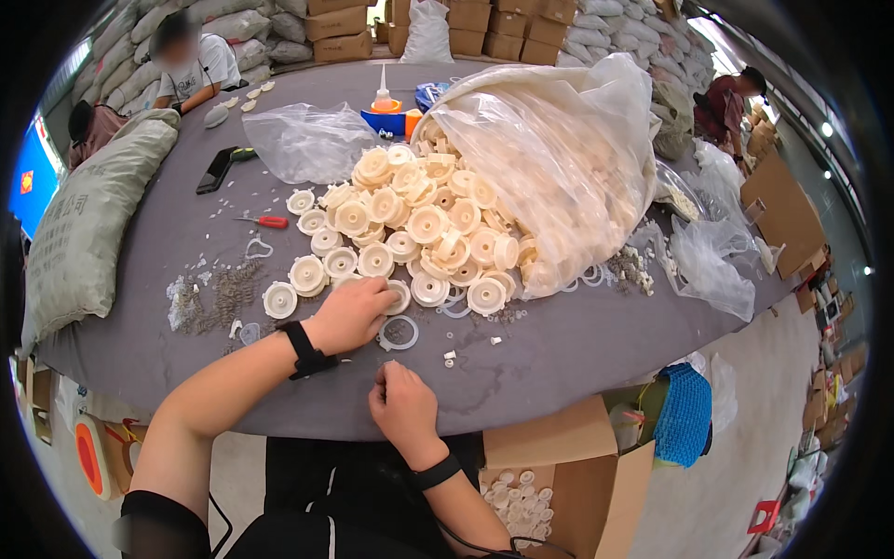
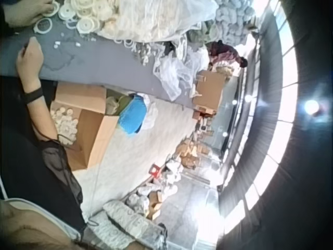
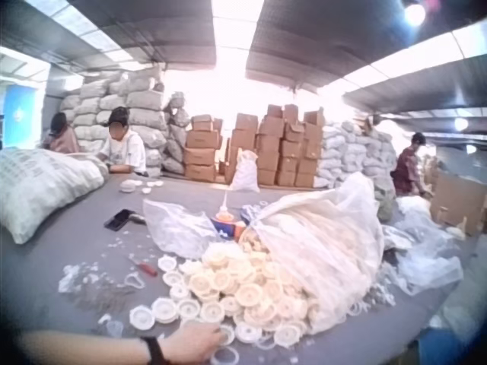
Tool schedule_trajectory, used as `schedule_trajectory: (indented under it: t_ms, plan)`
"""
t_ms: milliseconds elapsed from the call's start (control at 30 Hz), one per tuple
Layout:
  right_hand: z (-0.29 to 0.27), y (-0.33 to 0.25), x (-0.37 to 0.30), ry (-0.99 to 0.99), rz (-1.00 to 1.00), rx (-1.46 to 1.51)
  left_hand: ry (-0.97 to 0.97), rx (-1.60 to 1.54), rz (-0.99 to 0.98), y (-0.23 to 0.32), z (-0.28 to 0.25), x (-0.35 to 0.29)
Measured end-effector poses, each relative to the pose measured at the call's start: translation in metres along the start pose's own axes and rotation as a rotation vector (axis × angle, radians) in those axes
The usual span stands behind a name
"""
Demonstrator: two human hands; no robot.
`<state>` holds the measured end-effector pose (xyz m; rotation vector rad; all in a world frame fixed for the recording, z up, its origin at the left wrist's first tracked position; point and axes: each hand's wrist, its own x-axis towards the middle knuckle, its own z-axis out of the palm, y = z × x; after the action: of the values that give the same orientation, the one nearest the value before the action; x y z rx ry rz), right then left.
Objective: Assembling small white plastic components by attaching a clear ring to a circular base.
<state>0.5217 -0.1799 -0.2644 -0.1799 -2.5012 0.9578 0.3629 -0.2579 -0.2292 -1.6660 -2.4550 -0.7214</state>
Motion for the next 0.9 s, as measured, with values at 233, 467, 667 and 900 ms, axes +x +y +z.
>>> schedule_trajectory:
  t_ms: [233,467,667,900]
  plan:
    - [-0.004,-0.005,0.005,-0.004,0.042,0.080,-0.148,0.130,-0.078,-0.001,-0.003,-0.003]
    - [-0.010,0.003,0.009,0.135,0.156,0.064,0.131,-0.122,-0.142,0.019,-0.030,-0.032]
    - [-0.004,0.009,0.010,-0.006,0.108,-0.098,0.081,-0.136,-0.154,0.031,-0.034,-0.067]
    - [-0.008,0.008,0.001,0.085,0.069,0.013,0.025,-0.031,0.000,0.034,-0.029,-0.068]
